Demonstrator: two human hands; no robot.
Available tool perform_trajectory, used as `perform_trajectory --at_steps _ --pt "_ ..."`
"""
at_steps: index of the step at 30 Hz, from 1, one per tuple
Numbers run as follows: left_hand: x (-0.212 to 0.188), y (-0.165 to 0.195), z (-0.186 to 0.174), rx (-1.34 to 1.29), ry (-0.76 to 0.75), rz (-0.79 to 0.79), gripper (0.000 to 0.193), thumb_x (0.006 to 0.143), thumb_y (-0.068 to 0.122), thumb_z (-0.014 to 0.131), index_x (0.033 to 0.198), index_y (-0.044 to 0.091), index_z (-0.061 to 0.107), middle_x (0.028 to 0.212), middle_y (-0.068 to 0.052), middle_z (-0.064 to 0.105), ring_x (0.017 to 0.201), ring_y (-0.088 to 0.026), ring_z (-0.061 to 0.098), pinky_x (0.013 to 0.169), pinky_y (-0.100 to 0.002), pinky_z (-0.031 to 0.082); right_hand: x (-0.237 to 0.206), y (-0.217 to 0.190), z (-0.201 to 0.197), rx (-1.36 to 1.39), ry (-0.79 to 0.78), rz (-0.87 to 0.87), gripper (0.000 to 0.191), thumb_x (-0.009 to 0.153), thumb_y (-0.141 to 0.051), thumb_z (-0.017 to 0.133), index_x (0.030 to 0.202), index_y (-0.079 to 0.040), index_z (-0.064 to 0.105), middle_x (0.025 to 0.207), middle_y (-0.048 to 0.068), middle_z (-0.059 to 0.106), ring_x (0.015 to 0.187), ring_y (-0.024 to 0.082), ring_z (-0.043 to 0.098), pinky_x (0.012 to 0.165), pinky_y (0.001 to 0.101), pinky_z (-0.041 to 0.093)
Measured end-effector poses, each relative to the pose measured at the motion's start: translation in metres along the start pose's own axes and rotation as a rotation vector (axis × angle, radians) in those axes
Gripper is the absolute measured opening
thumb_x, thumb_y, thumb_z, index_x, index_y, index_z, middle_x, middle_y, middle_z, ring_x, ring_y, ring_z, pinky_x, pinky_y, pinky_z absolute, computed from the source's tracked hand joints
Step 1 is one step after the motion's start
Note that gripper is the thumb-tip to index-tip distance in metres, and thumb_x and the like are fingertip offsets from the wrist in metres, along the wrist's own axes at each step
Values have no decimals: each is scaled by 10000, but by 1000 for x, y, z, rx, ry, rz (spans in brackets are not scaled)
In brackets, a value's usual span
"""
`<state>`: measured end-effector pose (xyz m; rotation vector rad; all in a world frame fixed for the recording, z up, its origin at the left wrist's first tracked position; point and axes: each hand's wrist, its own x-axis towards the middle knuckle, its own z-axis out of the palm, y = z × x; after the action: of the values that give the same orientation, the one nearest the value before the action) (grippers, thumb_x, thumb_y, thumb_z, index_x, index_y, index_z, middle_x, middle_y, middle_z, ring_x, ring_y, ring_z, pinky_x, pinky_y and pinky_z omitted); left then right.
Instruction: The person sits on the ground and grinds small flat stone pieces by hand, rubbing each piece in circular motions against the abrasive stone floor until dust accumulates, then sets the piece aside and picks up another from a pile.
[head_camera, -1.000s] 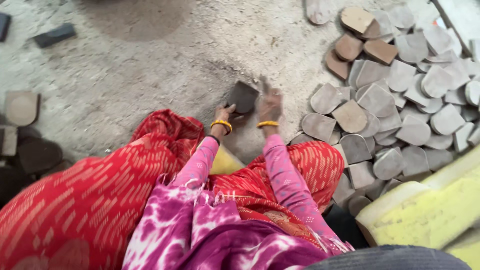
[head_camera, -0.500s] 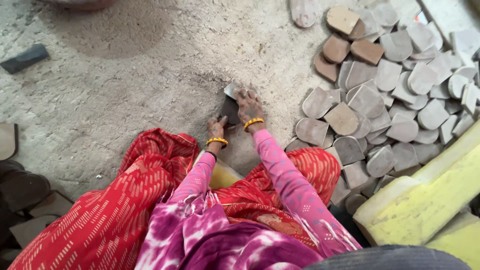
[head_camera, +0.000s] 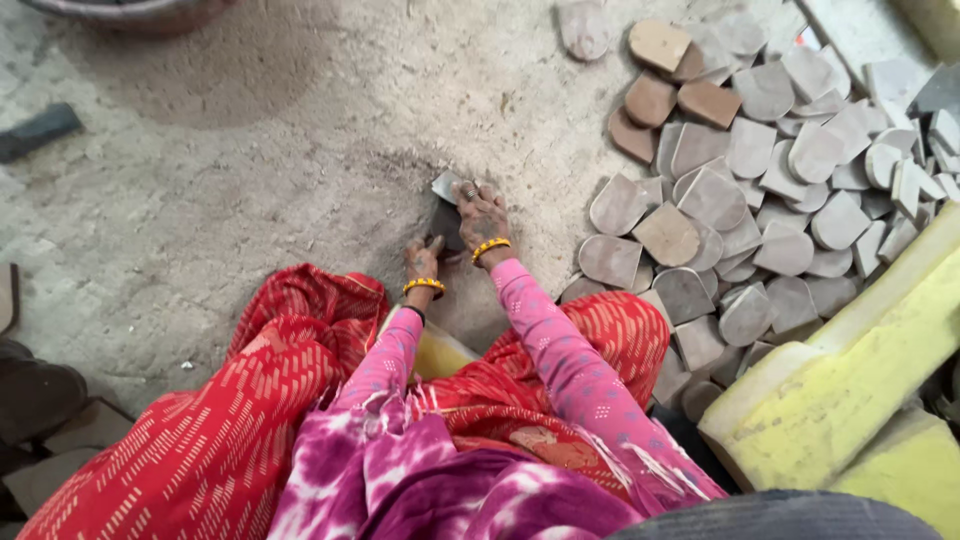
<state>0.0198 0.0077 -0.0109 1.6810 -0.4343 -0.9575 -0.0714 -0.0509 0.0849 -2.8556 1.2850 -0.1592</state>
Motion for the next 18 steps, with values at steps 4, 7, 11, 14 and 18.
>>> perform_trajectory --at_steps 4,7,11,14,18 --pt "-2 2 -2 -25 -75 -36 333 817 268 748 1018 2 739 968 -227 757 835 -398 727 753 -488 563 -6 -5 0 -31 -22 -12 548 847 -149 589 1394 -156 587 1329 -2 598 1199 260 545 899 448 462" --pt "-3 -2 -1 291 -4 66 307 855 250 754 1002 -19 750 961 -250 741 868 -410 702 788 -486 535 -12 -8 -2 37 -164 -8 591 871 -135 587 1462 -119 567 1363 37 587 1191 262 546 930 416 468" --pt "-3 -2 0 146 60 103 363 791 264 790 1017 -11 720 965 -224 733 875 -392 696 766 -479 531 -9 -6 -5 77 -106 14 758 720 -327 656 1439 -104 568 1388 51 575 1165 303 535 862 448 458" --pt "-3 4 -1 245 26 93 349 831 289 785 992 -16 731 937 -226 745 860 -391 705 778 -485 530 2 -3 -6 -12 -74 18 635 796 -229 595 1426 -145 582 1376 19 582 1189 258 537 914 439 459" --pt "-2 6 -1 165 39 79 397 777 267 822 1035 -15 714 975 -208 746 896 -367 715 802 -471 542 4 -4 -3 -64 -29 -2 526 850 -163 538 1371 -188 601 1335 -31 596 1182 222 545 946 454 458"
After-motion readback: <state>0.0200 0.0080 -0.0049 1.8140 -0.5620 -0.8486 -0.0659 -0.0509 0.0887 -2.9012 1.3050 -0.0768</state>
